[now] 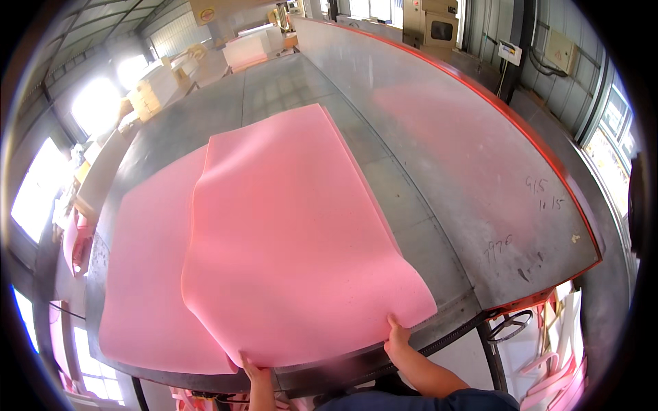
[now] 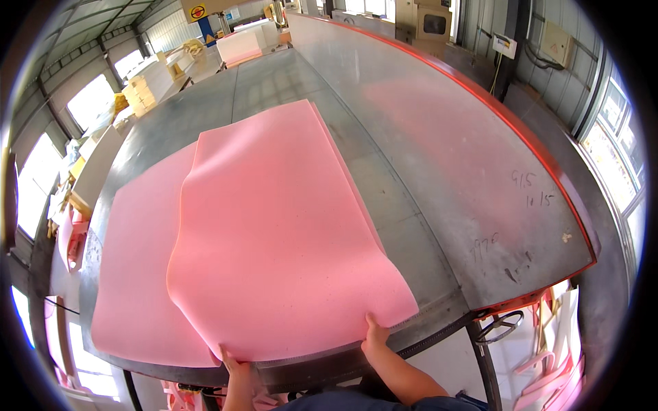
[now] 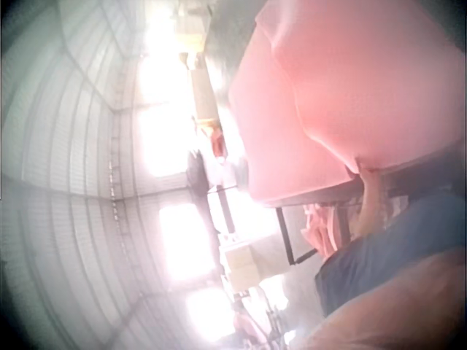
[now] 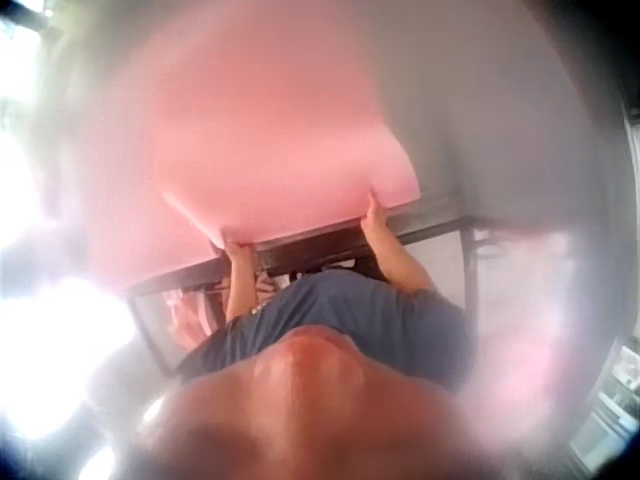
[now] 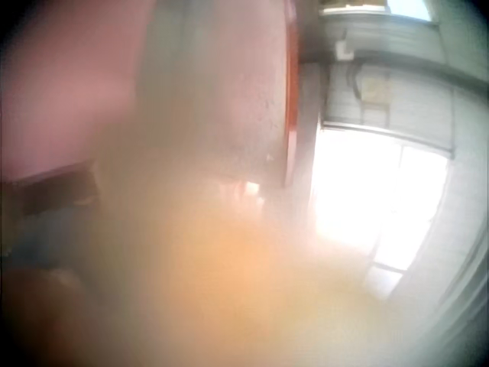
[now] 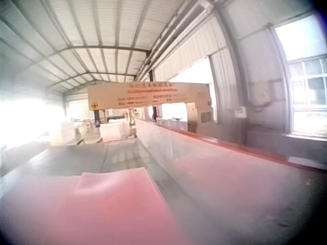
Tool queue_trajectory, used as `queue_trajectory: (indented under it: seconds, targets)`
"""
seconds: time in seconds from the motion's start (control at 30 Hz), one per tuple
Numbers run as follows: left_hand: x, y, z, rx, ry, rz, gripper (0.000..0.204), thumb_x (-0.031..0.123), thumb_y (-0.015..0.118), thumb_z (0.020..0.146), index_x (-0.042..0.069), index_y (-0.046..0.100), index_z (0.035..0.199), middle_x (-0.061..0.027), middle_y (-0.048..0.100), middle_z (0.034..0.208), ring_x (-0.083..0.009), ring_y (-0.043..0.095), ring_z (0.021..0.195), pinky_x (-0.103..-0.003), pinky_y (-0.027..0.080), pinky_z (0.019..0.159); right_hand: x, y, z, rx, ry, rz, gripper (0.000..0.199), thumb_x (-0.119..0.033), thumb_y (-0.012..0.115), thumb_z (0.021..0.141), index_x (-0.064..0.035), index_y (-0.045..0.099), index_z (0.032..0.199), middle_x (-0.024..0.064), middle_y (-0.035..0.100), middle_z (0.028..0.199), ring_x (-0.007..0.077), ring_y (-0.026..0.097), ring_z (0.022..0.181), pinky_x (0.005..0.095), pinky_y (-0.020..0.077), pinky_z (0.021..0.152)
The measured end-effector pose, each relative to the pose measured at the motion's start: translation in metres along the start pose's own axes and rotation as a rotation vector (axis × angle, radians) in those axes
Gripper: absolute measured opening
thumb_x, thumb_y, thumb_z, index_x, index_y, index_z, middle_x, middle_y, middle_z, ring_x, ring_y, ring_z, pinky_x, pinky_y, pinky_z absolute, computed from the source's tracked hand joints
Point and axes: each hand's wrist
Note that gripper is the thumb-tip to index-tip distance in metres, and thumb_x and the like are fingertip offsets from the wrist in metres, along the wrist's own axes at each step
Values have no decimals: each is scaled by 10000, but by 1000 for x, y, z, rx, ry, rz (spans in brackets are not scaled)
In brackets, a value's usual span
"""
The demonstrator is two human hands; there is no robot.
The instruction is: The person positions large pink foam sheets on a hydraulic guillotine cutter, aligns them, and cuts them into smaller rectangular pieces. The person removes the cut strips and stacks the finished pieces. The person briefly consults a notebook before resuming cutting.
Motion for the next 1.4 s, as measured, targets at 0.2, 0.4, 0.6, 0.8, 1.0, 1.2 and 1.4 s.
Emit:
queue_trajectory:
  seconds: [0.2, 0.4, 0.6, 0.8, 1.0, 1.2, 1.4]
  targets:
    - [93, 245, 29, -127, 481, 434, 549, 338, 494, 1020, 2, 456, 1453, -148, 454, 1500, -282, 435, 1369, -432, 326, 1174, -161, 196, 6, -23, -596, -724, 716, -384, 696, 806, 109, 529, 1299, 323, 579, 1280, 412, 556, 1211, 479, 450, 1005]
    - [336, 509, -19, -598, 1097, 38, 303, 120, 710, 900, -20, 615, 1152, -44, 599, 917, -144, 567, 751, -281, 501, 655, -440, 378, -138, -656, -857, 358, 360, 33, 679, 768, 70, 588, 1115, 77, 662, 836, 175, 614, 704, 352, 483, 593]
    - [181, 428, -41, -449, 1022, -36, 417, 142, 590, 1001, -58, 514, 1359, -124, 601, 1262, -239, 571, 1189, -404, 490, 1038, -381, 294, -79, -666, -832, 546, 400, -13, 674, 874, 49, 556, 1251, 136, 622, 1191, 205, 624, 1061, 305, 531, 860]
    - [20, 305, 107, -170, 767, 405, 488, 205, 634, 992, -29, 486, 1395, -123, 582, 1336, -243, 582, 1195, -423, 503, 1033, -244, 264, 120, -384, -656, 146, 493, -7, 709, 822, 63, 536, 1278, 117, 628, 1174, 213, 611, 1029, 352, 511, 872]
    - [-114, 214, 151, 3, 418, 132, 339, 181, 661, 974, -8, 588, 1246, -114, 635, 1180, -256, 646, 1021, -443, 589, 857, -134, 172, 227, -167, -426, 108, 503, -49, 720, 792, 65, 565, 1257, 155, 630, 1216, 254, 606, 1082, 378, 488, 933]
    - [-145, 205, 155, 194, 329, 141, 427, 154, 654, 975, -38, 517, 1332, -144, 615, 1251, -297, 636, 1072, -495, 578, 918, -118, 147, 229, -122, -303, 42, 501, -34, 731, 794, 62, 568, 1258, 154, 624, 1235, 259, 589, 1126, 388, 460, 980]
    - [-146, 201, 125, 38, 220, 111, 417, 179, 630, 993, -31, 521, 1337, -144, 621, 1246, -302, 632, 1072, -507, 574, 908, -144, 108, 225, -126, -330, 53, 542, -49, 735, 811, 43, 541, 1308, 137, 615, 1260, 261, 577, 1146, 388, 456, 984]
Point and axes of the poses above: each hand's wrist, its own z-axis towards the middle knuckle, its own y-axis out of the palm, x = y × z
